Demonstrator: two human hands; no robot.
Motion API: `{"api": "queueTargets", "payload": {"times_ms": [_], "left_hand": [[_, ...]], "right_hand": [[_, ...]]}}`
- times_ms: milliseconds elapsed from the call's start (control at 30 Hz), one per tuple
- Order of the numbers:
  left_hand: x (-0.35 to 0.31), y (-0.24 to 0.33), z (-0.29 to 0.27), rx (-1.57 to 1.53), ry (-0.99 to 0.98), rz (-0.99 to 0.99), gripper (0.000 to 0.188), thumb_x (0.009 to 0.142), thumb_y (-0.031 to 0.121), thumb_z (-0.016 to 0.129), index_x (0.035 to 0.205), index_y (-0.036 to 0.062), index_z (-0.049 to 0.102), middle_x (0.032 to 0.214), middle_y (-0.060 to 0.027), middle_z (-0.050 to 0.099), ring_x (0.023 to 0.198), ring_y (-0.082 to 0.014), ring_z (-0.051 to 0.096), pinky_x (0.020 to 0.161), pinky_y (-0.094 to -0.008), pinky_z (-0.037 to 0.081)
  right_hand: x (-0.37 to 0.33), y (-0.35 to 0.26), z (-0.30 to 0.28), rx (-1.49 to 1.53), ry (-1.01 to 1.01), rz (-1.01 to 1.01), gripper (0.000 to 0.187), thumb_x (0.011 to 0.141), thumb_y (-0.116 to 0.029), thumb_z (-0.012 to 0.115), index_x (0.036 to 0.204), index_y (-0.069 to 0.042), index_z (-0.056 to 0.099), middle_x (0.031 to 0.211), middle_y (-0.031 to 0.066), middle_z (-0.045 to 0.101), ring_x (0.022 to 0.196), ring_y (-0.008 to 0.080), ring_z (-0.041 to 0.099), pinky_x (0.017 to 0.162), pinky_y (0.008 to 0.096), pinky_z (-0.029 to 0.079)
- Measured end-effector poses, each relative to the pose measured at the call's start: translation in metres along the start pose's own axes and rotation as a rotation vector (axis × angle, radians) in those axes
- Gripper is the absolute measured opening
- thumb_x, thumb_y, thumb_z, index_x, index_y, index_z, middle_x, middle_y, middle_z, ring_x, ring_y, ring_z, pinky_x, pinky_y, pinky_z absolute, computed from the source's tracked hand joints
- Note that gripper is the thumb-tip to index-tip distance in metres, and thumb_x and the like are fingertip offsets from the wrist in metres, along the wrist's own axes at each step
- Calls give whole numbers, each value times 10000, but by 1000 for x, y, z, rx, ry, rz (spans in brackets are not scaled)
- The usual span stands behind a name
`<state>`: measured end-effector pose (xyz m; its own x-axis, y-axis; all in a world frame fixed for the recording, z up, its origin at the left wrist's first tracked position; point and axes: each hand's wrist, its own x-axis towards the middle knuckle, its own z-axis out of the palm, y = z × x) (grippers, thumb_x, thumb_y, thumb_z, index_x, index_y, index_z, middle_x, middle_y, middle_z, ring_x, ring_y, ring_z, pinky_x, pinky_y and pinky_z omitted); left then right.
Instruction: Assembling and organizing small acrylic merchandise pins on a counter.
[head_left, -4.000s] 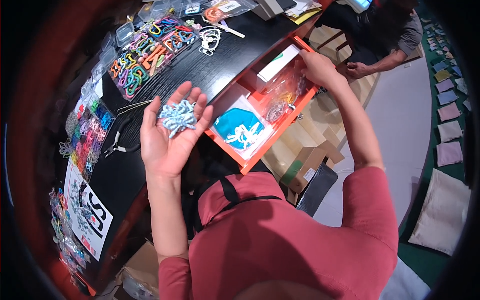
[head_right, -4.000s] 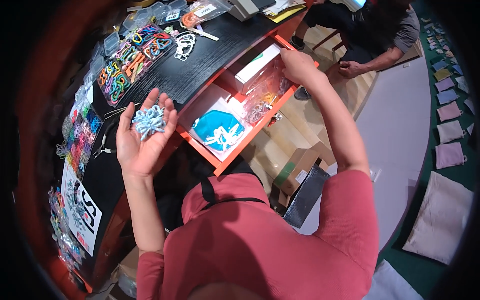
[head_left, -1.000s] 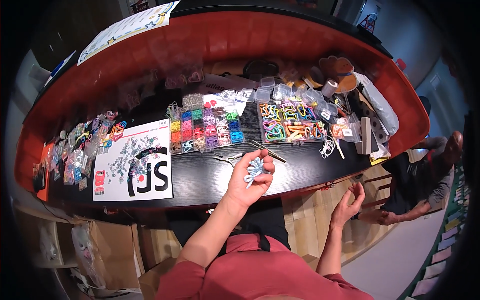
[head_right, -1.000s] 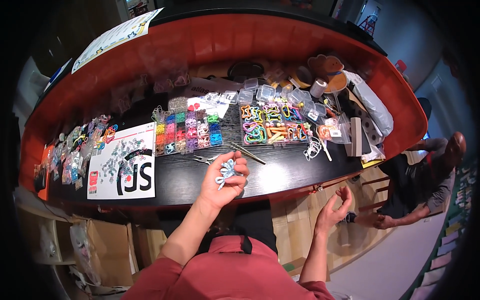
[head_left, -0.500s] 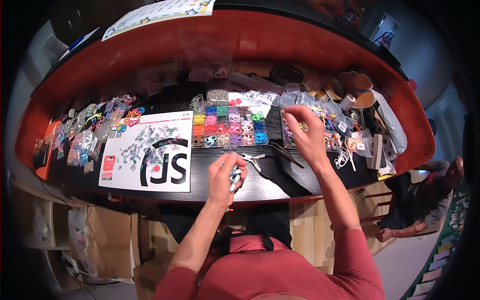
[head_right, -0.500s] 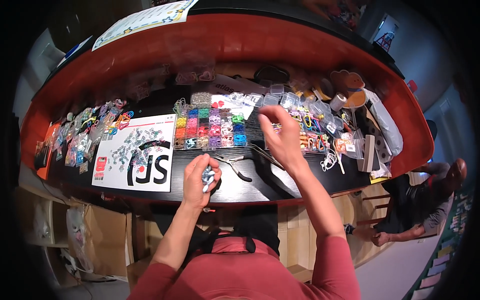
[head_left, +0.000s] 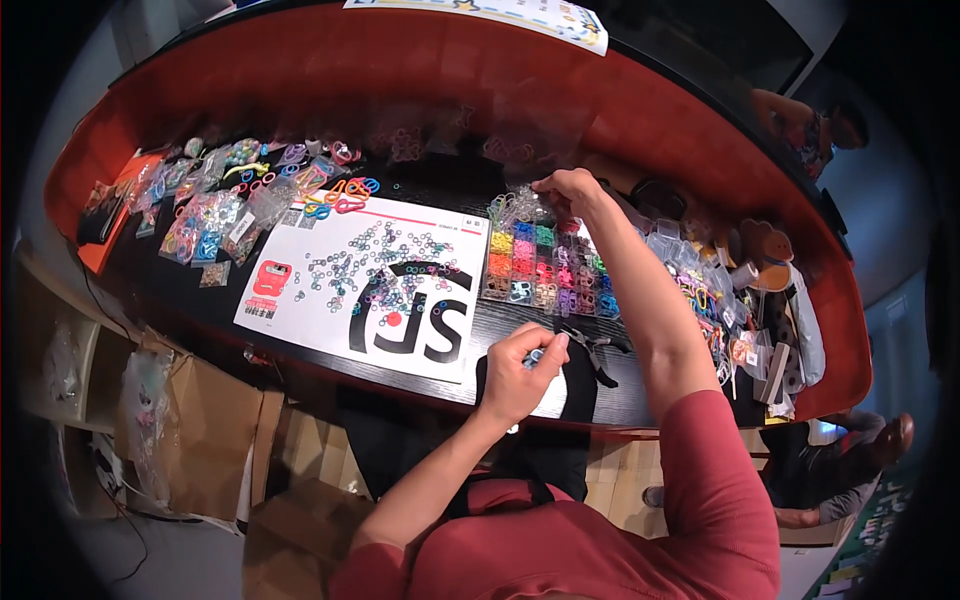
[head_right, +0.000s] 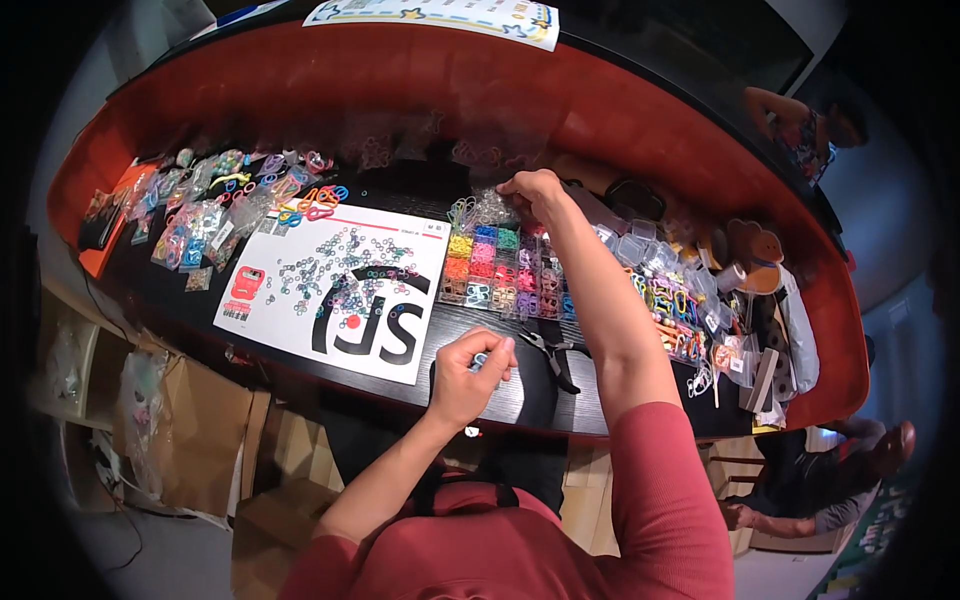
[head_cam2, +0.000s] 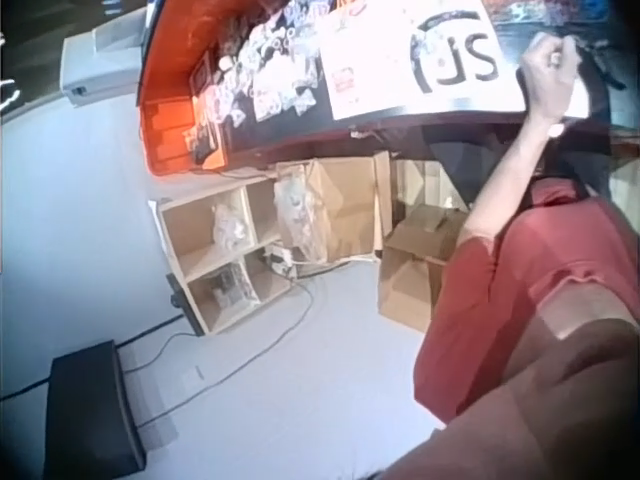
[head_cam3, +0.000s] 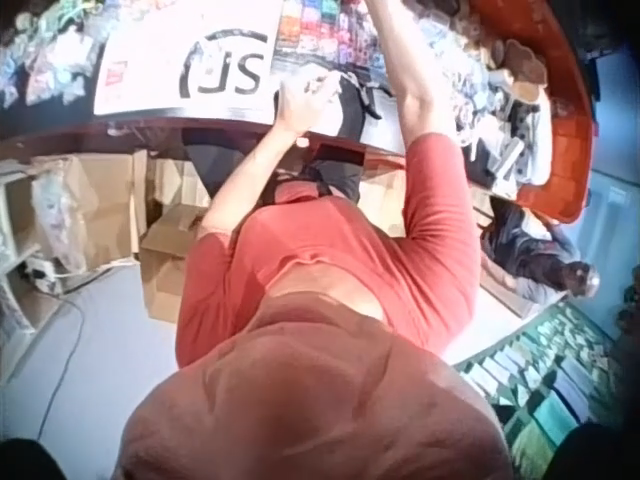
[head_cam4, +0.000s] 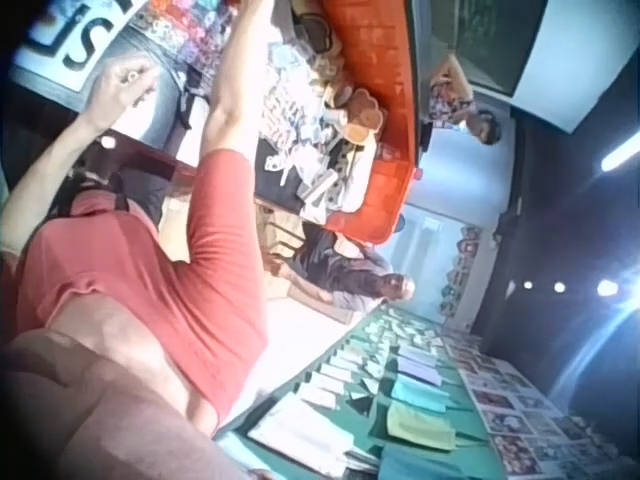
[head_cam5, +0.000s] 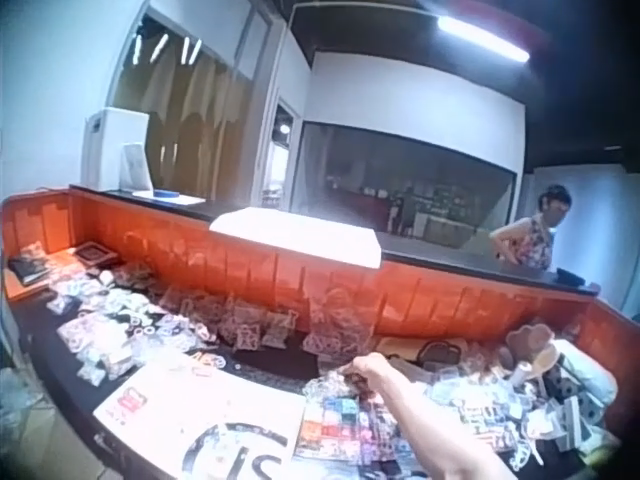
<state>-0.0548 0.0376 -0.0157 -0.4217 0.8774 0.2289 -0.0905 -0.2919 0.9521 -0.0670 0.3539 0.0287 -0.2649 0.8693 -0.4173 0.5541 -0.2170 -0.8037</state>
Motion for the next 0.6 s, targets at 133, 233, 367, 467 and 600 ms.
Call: {"api": "queueTargets", "payload": {"times_ms": [133,233,367,467,600], "left_hand": [[2,-3,-4,-24,-8,71,245,962,93,631,741,-11,649,714,-44,607,621,-95,577,598,-254,446],[1,1,-6,-70,-5,16,250,961,99,633,736,-8,651,695,-42,603,638,-98,576,624,-262,446],[3,6,-5,-104,-41,-38,256,965,109,627,739,-7,652,686,-43,603,653,-99,584,644,-263,445],[4,2,-3,-112,-58,-43,262,978,109,611,751,-15,646,724,-53,617,618,-93,588,598,-248,444],[3,-4,-8,-116,-58,-55,254,983,93,596,770,-40,638,769,-69,629,635,-107,605,613,-257,469]], "right_hand": [[-4,-4,18,108,2,-259,219,793,-104,808,690,-18,635,683,63,571,564,169,480,516,340,372],[-13,-20,34,167,-87,-386,137,839,-89,756,786,-22,647,721,45,581,611,142,484,550,310,377],[-18,-43,63,421,-159,-455,168,905,-85,681,1043,4,645,938,81,657,731,183,615,670,331,524],[-10,-53,58,387,-268,-548,309,936,-75,630,1231,15,602,1167,126,647,869,259,692,828,401,604],[-19,-58,9,-208,-195,-709,270,894,-67,624,1139,22,697,956,135,728,846,214,706,732,322,581]]}}
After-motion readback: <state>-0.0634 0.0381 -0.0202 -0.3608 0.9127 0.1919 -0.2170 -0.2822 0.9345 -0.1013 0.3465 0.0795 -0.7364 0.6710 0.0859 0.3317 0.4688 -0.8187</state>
